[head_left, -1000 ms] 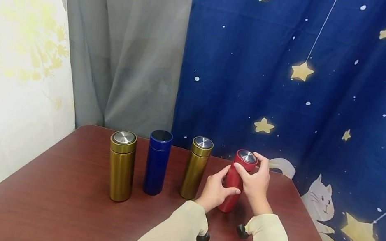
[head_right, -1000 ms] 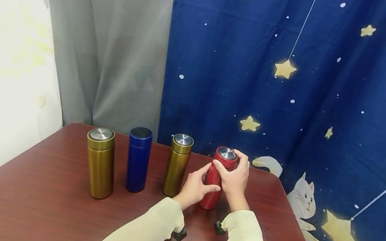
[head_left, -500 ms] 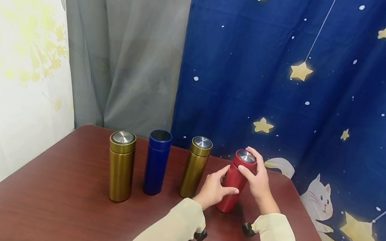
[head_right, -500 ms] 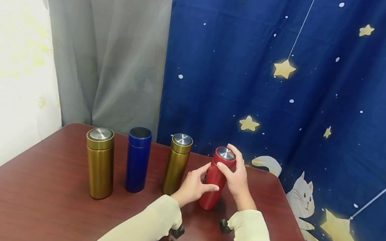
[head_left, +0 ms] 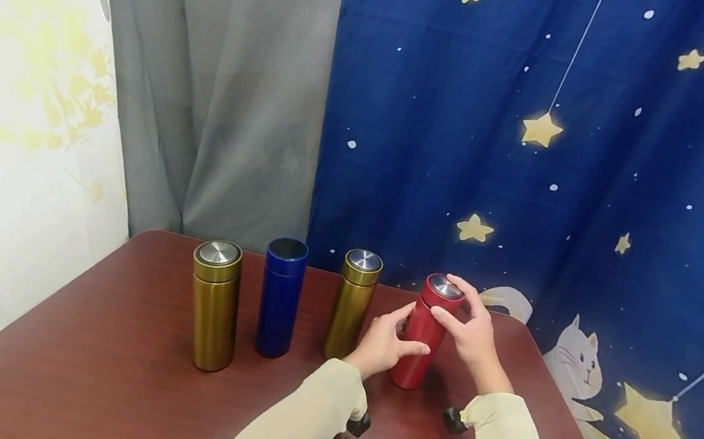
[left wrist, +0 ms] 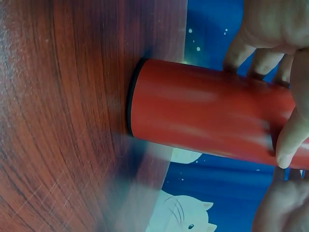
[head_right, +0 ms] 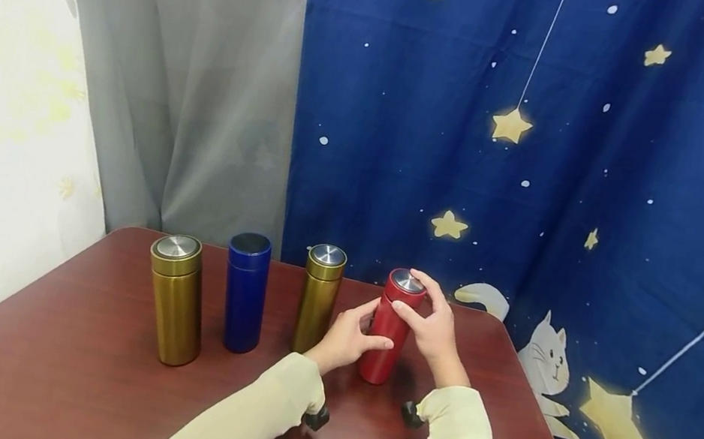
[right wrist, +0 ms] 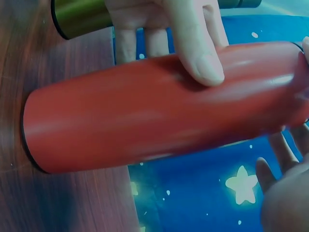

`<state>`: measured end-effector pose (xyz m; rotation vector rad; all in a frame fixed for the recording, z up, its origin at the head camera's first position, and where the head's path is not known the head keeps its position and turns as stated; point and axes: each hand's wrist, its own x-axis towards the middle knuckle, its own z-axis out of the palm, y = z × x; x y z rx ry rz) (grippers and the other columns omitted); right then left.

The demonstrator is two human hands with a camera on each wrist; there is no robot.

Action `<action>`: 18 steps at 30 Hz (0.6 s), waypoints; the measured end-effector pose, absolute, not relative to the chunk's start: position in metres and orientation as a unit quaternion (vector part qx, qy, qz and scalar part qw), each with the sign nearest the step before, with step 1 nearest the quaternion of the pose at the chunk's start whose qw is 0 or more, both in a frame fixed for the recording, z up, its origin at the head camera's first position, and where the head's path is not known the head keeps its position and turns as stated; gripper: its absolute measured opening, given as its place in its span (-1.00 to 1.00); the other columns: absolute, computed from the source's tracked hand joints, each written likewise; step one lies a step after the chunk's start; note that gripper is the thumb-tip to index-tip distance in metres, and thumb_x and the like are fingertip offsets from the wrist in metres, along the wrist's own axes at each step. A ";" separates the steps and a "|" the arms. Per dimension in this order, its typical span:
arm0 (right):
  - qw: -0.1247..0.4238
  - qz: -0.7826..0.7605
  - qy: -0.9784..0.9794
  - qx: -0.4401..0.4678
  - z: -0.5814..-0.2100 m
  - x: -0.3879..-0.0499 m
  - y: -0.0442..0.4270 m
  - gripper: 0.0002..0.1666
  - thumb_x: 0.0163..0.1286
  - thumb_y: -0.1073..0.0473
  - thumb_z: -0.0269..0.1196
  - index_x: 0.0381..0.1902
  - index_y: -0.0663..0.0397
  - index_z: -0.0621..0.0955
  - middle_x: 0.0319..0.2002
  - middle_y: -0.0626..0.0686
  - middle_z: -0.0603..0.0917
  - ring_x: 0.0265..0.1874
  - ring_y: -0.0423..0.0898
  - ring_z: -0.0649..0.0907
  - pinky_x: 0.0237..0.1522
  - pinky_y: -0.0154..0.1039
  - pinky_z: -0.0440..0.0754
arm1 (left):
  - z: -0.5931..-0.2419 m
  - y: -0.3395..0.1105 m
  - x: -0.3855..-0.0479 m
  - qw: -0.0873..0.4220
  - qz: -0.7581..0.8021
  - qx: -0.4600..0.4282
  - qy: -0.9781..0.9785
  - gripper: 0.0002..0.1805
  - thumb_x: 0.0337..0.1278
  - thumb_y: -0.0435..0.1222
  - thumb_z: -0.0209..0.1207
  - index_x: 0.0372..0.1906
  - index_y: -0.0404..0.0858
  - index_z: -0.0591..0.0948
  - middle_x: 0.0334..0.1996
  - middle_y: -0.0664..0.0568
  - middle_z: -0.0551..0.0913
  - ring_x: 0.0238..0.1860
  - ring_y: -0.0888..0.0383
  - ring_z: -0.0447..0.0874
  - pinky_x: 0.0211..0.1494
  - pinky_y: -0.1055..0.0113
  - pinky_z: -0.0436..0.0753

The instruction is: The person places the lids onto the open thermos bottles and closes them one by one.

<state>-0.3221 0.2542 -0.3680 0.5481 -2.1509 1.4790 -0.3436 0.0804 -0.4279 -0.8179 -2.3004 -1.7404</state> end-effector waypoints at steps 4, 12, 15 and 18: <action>0.273 0.504 -0.804 0.158 -0.370 -0.320 0.249 -0.28 0.18 0.19 0.44 0.31 -0.07 0.47 0.18 0.17 0.52 0.14 0.12 0.52 0.12 -0.04 0.52 | -0.430 0.081 -0.342 0.087 -0.582 -0.274 -0.760 -0.16 -0.05 -0.17 0.47 0.41 0.05 0.38 0.04 0.15 0.66 -0.01 0.22 0.66 -0.02 0.38 0.61; 0.396 0.392 -0.826 0.079 -0.372 -0.314 0.233 -0.24 0.02 -0.04 0.54 0.23 -0.21 0.56 -0.10 0.19 0.54 -0.08 0.10 0.46 -0.15 0.06 0.43 | -0.428 0.085 -0.338 0.116 -0.568 -0.265 -0.771 -0.14 -0.05 -0.17 0.47 0.43 0.00 0.36 0.02 0.09 0.68 -0.05 0.22 0.68 -0.03 0.40 0.61; 0.450 0.353 -0.817 0.076 -0.373 -0.313 0.225 -0.21 -0.05 -0.06 0.57 0.19 -0.11 0.59 -0.21 0.20 0.54 -0.16 0.12 0.43 -0.18 0.03 0.35 | -0.427 0.085 -0.337 0.125 -0.560 -0.260 -0.777 -0.14 -0.04 -0.16 0.46 0.43 0.00 0.36 0.03 0.07 0.68 -0.07 0.21 0.69 -0.04 0.39 0.62; 0.491 0.319 -0.807 0.079 -0.375 -0.312 0.221 -0.19 -0.08 -0.07 0.58 0.17 -0.03 0.60 -0.30 0.21 0.55 -0.19 0.14 0.43 -0.14 0.07 0.28 | -0.428 0.086 -0.336 0.131 -0.556 -0.257 -0.779 -0.15 -0.04 -0.15 0.46 0.42 -0.01 0.36 0.03 0.05 0.68 -0.08 0.19 0.69 -0.05 0.38 0.63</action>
